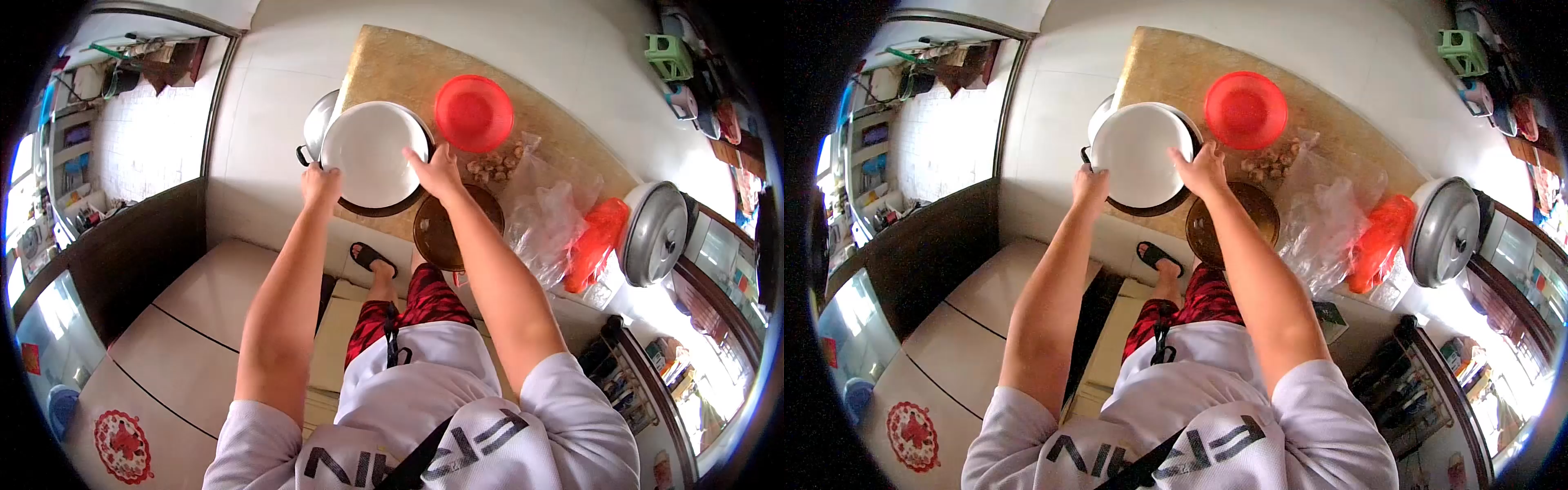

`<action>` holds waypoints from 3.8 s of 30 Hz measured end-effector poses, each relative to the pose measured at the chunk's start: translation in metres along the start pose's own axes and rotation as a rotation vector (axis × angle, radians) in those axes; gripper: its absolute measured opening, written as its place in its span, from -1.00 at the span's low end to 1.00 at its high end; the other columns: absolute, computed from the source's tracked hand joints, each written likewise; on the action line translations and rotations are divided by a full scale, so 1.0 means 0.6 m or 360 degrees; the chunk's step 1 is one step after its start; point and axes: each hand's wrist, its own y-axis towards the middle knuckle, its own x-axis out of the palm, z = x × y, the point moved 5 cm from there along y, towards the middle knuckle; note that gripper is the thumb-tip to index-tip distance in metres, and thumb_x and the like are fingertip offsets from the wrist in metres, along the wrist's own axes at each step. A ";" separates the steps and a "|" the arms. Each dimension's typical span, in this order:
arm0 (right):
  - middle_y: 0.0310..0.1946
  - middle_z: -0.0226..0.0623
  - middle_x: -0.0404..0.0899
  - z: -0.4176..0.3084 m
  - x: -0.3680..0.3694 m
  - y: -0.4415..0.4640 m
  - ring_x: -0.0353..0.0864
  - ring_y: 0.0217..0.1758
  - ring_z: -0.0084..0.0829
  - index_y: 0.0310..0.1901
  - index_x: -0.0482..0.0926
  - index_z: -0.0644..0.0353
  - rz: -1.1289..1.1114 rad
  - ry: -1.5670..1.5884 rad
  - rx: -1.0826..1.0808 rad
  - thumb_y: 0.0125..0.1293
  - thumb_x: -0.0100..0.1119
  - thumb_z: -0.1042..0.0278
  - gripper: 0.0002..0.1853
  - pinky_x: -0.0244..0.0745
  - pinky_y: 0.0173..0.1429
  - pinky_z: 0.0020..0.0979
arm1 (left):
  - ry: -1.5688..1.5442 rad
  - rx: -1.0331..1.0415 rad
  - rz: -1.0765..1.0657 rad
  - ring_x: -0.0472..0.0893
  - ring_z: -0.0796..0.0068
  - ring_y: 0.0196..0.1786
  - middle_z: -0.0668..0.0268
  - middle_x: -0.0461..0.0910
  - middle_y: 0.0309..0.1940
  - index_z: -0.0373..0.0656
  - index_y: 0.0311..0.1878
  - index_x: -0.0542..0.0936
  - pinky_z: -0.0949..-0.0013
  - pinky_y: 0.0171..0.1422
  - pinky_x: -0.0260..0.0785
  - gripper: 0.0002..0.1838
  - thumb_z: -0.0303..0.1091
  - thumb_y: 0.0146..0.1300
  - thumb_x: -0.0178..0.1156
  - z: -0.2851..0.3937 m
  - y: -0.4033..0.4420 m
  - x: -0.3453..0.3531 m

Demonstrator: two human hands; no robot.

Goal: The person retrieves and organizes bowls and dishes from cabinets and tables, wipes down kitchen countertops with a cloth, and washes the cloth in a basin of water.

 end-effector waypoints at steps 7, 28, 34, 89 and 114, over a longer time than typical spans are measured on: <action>0.17 0.37 0.34 -0.020 0.018 -0.009 0.34 0.29 0.27 0.20 0.22 0.40 0.0256 -0.0121 0.0174 0.23 0.16 0.29 -0.41 0.28 0.38 0.06 | -0.0152 -0.0147 0.0067 0.47 -0.11 0.28 -0.10 0.46 0.20 -0.27 0.25 0.37 -0.01 0.31 0.39 -0.40 -0.31 0.09 0.16 0.001 -0.010 0.004; 0.17 0.13 0.44 0.025 -0.060 -0.087 0.49 0.23 -0.14 0.30 0.16 0.40 0.0305 0.0790 -0.0044 0.25 0.10 0.46 -0.40 0.36 0.33 -0.19 | -0.0576 0.0341 -0.0043 0.53 -0.12 0.21 -0.14 0.55 0.08 -0.32 0.20 0.35 0.07 0.33 0.35 -0.38 -0.50 -0.03 0.18 0.104 -0.152 -0.065; 0.23 0.04 0.42 0.194 -0.133 -0.217 0.44 0.29 -0.13 0.38 0.22 0.37 0.0460 0.0803 0.0087 0.25 0.10 0.45 -0.35 0.30 0.39 -0.20 | -0.0346 0.0809 -0.0158 0.45 -0.34 0.17 -0.29 0.46 0.10 -0.42 0.32 0.29 -0.07 0.36 0.29 -0.25 -0.50 -0.06 0.14 0.104 -0.269 0.055; 0.35 -0.16 0.36 0.401 -0.071 -0.230 0.38 0.36 -0.23 0.46 0.18 0.19 0.0213 0.1132 0.0409 0.16 0.10 0.55 -0.24 0.25 0.42 -0.26 | -0.0492 0.0531 -0.0710 0.26 -0.21 0.43 -0.24 0.26 0.35 -0.22 0.51 0.10 0.10 0.53 0.15 -0.03 -0.35 -0.05 0.26 -0.025 -0.225 0.300; 0.21 -0.15 0.47 0.184 -0.186 -0.286 0.48 0.27 -0.17 0.37 0.32 0.23 0.0091 0.1476 0.0492 0.15 0.15 0.44 -0.33 0.42 0.35 -0.18 | -0.1499 0.0565 -0.0909 0.18 0.18 0.52 0.04 0.12 0.51 -0.12 0.61 -0.04 0.23 0.60 -0.03 0.10 -0.53 0.00 0.35 0.044 -0.306 0.119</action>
